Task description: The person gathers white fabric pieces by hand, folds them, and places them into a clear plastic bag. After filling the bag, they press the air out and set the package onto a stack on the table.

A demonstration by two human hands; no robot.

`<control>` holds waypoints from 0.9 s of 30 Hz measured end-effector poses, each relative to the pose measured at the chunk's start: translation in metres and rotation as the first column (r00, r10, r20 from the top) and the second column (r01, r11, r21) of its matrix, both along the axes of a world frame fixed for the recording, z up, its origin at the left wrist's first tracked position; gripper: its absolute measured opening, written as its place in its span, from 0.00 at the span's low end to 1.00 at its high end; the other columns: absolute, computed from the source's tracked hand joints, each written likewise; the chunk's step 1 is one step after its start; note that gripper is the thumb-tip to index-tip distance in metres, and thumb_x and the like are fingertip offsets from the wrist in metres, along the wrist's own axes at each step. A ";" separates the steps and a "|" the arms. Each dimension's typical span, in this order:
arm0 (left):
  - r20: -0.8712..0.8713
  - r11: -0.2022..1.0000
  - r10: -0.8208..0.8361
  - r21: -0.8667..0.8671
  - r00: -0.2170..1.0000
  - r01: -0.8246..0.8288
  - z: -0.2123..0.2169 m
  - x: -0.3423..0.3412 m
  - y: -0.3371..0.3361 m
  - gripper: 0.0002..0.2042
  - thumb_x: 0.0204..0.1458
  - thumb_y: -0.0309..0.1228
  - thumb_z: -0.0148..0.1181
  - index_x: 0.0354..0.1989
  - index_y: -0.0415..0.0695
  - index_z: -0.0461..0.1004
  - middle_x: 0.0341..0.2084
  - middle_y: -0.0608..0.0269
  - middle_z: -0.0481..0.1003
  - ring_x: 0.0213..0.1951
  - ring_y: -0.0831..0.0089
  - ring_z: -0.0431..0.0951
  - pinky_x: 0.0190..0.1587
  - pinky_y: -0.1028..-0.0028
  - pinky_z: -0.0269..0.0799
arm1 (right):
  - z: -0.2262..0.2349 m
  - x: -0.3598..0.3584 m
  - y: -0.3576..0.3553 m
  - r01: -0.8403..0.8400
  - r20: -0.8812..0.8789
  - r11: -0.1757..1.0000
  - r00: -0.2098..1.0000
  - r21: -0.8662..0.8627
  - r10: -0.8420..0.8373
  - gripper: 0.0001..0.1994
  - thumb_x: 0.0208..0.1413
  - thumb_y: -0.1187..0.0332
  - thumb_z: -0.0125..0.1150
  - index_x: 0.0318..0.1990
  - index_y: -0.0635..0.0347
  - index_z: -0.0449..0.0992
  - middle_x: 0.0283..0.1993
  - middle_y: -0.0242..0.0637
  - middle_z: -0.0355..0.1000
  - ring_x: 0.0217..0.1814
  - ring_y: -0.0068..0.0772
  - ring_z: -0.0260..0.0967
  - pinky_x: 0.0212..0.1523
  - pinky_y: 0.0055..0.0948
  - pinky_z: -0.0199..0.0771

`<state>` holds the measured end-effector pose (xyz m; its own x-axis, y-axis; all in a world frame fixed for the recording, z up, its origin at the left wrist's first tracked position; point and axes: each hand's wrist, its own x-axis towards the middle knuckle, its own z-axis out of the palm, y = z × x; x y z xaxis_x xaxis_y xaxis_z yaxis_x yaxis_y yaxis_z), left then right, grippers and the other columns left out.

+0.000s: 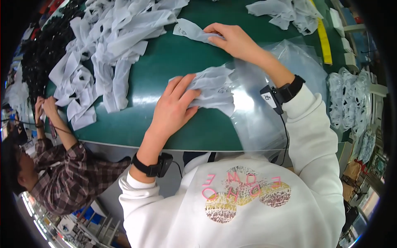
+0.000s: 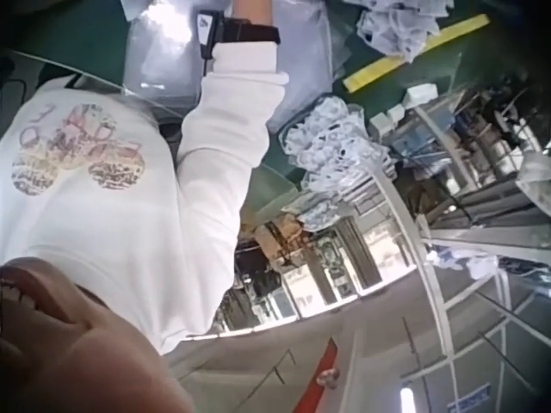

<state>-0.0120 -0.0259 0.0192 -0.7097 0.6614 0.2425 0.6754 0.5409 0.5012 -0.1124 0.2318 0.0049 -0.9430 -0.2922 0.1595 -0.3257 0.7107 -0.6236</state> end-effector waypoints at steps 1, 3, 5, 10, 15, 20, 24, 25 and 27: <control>-0.012 1.000 -0.012 -0.010 1.000 0.012 0.000 -0.001 0.002 0.23 0.30 0.22 0.69 0.39 0.46 0.71 0.57 0.57 0.67 0.56 0.54 0.67 0.51 0.62 0.72 | 0.002 0.001 -0.004 -0.052 0.126 0.993 0.990 -0.108 0.066 0.19 0.53 0.63 0.63 0.51 0.56 0.71 0.43 0.39 0.73 0.43 0.44 0.73 0.41 0.36 0.74; 0.000 1.000 0.005 -0.017 1.000 -0.005 -0.001 0.005 0.002 0.23 0.30 0.22 0.69 0.40 0.46 0.71 0.57 0.57 0.67 0.56 0.54 0.67 0.51 0.62 0.72 | -0.001 0.008 -0.007 -0.047 -0.031 0.999 0.998 -0.007 0.047 0.19 0.53 0.64 0.62 0.52 0.56 0.71 0.43 0.38 0.73 0.43 0.43 0.73 0.41 0.35 0.74; -0.001 1.000 0.025 0.003 1.000 -0.025 -0.003 0.005 0.003 0.23 0.30 0.21 0.69 0.40 0.47 0.71 0.57 0.58 0.66 0.56 0.54 0.67 0.51 0.62 0.72 | -0.001 0.013 -0.002 0.038 -0.363 0.977 0.931 0.211 0.043 0.19 0.54 0.65 0.61 0.53 0.56 0.71 0.44 0.36 0.73 0.43 0.41 0.73 0.40 0.35 0.74; 0.000 0.999 0.037 0.037 0.999 -0.037 -0.004 0.008 0.004 0.23 0.31 0.21 0.69 0.40 0.46 0.71 0.57 0.58 0.66 0.56 0.54 0.67 0.50 0.63 0.73 | -0.001 0.039 0.020 0.120 -0.235 0.881 0.972 0.458 -0.010 0.16 0.55 0.65 0.61 0.51 0.56 0.73 0.44 0.34 0.71 0.44 0.38 0.72 0.40 0.33 0.74; 0.018 0.999 0.047 0.022 0.999 -0.047 -0.005 0.012 0.001 0.22 0.31 0.21 0.69 0.39 0.46 0.71 0.58 0.58 0.66 0.56 0.53 0.67 0.49 0.62 0.74 | 0.056 0.029 0.009 0.060 -0.253 0.997 0.966 0.046 -0.047 0.11 0.54 0.66 0.61 0.44 0.57 0.76 0.43 0.36 0.71 0.46 0.40 0.71 0.42 0.33 0.74; 0.019 0.998 0.043 0.038 0.999 -0.044 -0.004 0.012 0.004 0.22 0.31 0.21 0.69 0.39 0.46 0.71 0.58 0.57 0.66 0.56 0.53 0.66 0.49 0.63 0.74 | 0.084 0.022 0.006 -0.053 -0.547 0.996 0.833 0.069 0.082 0.10 0.51 0.72 0.63 0.41 0.59 0.78 0.48 0.43 0.74 0.49 0.45 0.73 0.46 0.34 0.74; 0.016 0.998 0.038 0.055 0.999 -0.038 -0.004 0.008 0.004 0.22 0.31 0.21 0.69 0.39 0.46 0.71 0.58 0.57 0.66 0.56 0.53 0.66 0.49 0.63 0.74 | 0.100 0.018 0.005 -0.039 -0.568 0.999 0.823 -0.037 0.011 0.08 0.51 0.73 0.63 0.40 0.61 0.79 0.47 0.44 0.76 0.46 0.46 0.74 0.45 0.32 0.74; 0.015 0.998 0.034 0.060 0.999 -0.035 -0.005 0.008 0.004 0.22 0.31 0.21 0.69 0.39 0.45 0.71 0.58 0.57 0.65 0.56 0.53 0.66 0.49 0.63 0.74 | 0.104 0.018 0.006 -0.019 -0.538 0.993 0.841 -0.117 -0.047 0.08 0.51 0.73 0.63 0.39 0.61 0.79 0.46 0.44 0.76 0.45 0.47 0.75 0.45 0.32 0.75; 0.015 0.997 0.039 0.065 0.999 -0.040 -0.006 0.009 0.002 0.22 0.31 0.21 0.69 0.39 0.45 0.71 0.58 0.57 0.66 0.57 0.53 0.66 0.49 0.63 0.74 | 0.107 0.018 0.008 0.005 -0.474 0.992 0.878 -0.128 -0.066 0.07 0.51 0.74 0.62 0.38 0.62 0.79 0.44 0.45 0.76 0.44 0.47 0.75 0.44 0.32 0.75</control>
<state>-0.0028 -0.0240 0.0133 -0.7384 0.6161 0.2742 0.6470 0.5326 0.5457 -0.0945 0.2396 0.1122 -0.7530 -0.2102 0.6235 -0.5809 0.6575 -0.4799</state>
